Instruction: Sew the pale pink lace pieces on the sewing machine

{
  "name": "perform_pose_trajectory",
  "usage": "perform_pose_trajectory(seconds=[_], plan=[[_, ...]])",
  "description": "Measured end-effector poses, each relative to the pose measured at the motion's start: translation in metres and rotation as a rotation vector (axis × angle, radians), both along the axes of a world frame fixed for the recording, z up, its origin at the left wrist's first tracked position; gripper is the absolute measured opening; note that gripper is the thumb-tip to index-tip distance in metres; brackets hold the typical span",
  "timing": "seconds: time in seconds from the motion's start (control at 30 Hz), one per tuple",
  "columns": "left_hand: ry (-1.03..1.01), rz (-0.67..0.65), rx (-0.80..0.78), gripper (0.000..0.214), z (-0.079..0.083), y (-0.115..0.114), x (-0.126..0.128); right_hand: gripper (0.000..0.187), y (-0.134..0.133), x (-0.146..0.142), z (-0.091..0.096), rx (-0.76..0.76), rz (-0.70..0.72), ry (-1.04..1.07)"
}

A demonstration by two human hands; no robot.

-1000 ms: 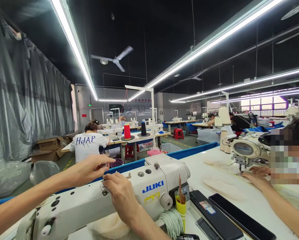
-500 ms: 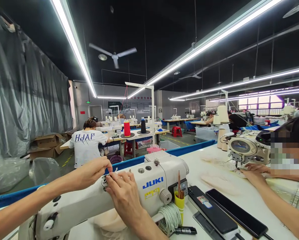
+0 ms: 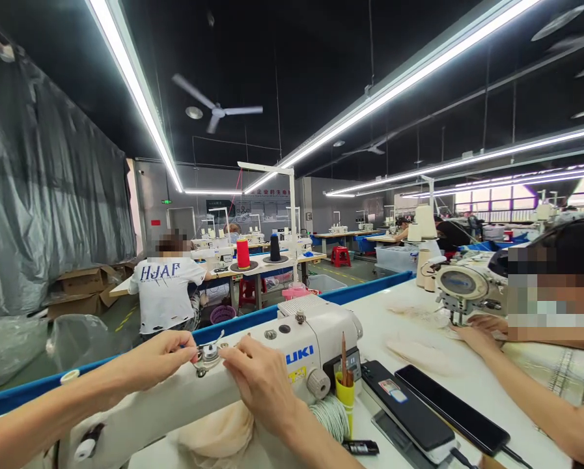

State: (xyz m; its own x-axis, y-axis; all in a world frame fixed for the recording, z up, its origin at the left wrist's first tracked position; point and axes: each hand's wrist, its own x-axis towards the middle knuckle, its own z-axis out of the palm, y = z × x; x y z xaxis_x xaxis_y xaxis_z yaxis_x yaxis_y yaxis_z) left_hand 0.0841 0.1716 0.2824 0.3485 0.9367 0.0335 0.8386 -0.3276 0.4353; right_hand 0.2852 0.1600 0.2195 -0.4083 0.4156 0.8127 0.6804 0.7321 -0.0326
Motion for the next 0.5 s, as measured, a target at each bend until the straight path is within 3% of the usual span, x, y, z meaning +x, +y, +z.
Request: perform_pose_trajectory(seconds=[0.17, 0.33, 0.4, 0.5], plan=[[0.211, 0.085, 0.037, 0.015, 0.012, 0.012, 0.010, 0.020, 0.004, 0.002, -0.002, -0.050, -0.021, -0.050], [0.411, 0.011, 0.214, 0.020, 0.031, 0.022, 0.038, 0.015, 0.007, 0.005, 0.004, -0.106, -0.059, -0.005], [0.448, -0.064, 0.278, 0.016, 0.029, 0.018, 0.049, 0.015, 0.009, 0.007, 0.004, -0.127, -0.063, 0.021], [0.492, -0.172, 0.345, 0.012, 0.013, 0.002, 0.050, 0.016, 0.010, 0.011, 0.001, -0.164, -0.052, 0.056]])
